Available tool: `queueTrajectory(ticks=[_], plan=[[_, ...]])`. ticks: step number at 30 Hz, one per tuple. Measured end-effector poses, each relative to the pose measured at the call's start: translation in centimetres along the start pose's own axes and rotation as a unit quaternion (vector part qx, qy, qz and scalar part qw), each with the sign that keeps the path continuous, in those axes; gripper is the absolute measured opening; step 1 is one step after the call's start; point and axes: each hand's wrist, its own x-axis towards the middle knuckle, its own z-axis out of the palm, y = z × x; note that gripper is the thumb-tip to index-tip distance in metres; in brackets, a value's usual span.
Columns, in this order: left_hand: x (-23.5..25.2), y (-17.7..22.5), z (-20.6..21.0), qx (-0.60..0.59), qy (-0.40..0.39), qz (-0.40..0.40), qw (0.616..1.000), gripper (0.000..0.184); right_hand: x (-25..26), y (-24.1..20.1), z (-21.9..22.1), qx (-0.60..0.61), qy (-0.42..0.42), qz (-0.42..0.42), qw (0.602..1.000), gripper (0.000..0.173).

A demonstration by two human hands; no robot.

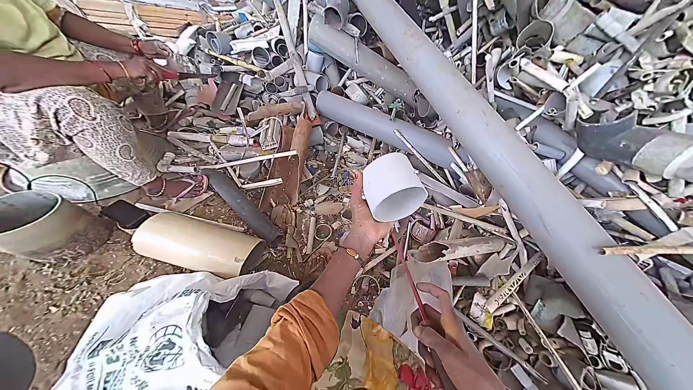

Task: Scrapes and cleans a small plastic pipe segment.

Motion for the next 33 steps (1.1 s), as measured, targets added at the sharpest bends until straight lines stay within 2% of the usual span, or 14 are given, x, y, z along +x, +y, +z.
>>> queueTrajectory(ticks=[4,8,11,15,17,20,22,26,30,33], plan=[[-0.5,0.8,0.4,-0.035,-0.011,0.016,0.999,0.076,-4.1,-2.6,-1.4,-0.095,-0.013,-0.110,0.989,0.072],[-0.5,1.2,0.8,-0.050,-0.014,0.020,0.998,0.070,-4.8,-3.9,-0.4,-0.186,0.007,-0.128,0.974,0.069],[-0.9,0.4,0.8,-0.016,0.000,0.024,1.000,0.068,-0.8,-3.3,2.7,-0.147,0.055,-0.120,0.980,0.068],[-1.2,-1.3,-0.7,-0.042,-0.042,-0.037,0.998,0.084,2.2,-2.4,6.4,-0.099,0.078,-0.176,0.976,0.062],[-0.9,-1.5,-1.0,-0.033,-0.044,-0.043,0.998,0.084,2.8,-1.9,5.7,-0.098,0.098,-0.174,0.975,0.055],[-0.4,-1.4,-0.4,0.034,-0.014,-0.011,0.999,0.066,4.1,-1.9,2.7,-0.087,0.129,-0.142,0.978,0.052],[-0.1,-1.4,-0.5,0.069,-0.015,-0.020,0.997,0.065,4.4,-2.0,2.7,-0.056,0.133,-0.139,0.980,0.050],[0.2,-0.9,-1.1,0.088,-0.064,-0.031,0.994,0.067,3.5,-1.9,4.7,-0.030,0.097,-0.173,0.980,0.048],[-0.4,-0.9,-1.6,0.129,-0.016,-0.012,0.991,0.063,5.6,-1.2,2.2,-0.069,0.116,-0.130,0.982,0.048],[-0.9,-1.7,-1.5,0.133,-0.004,-0.026,0.991,0.064,4.3,-1.3,3.2,-0.021,0.067,-0.147,0.987,0.046]])
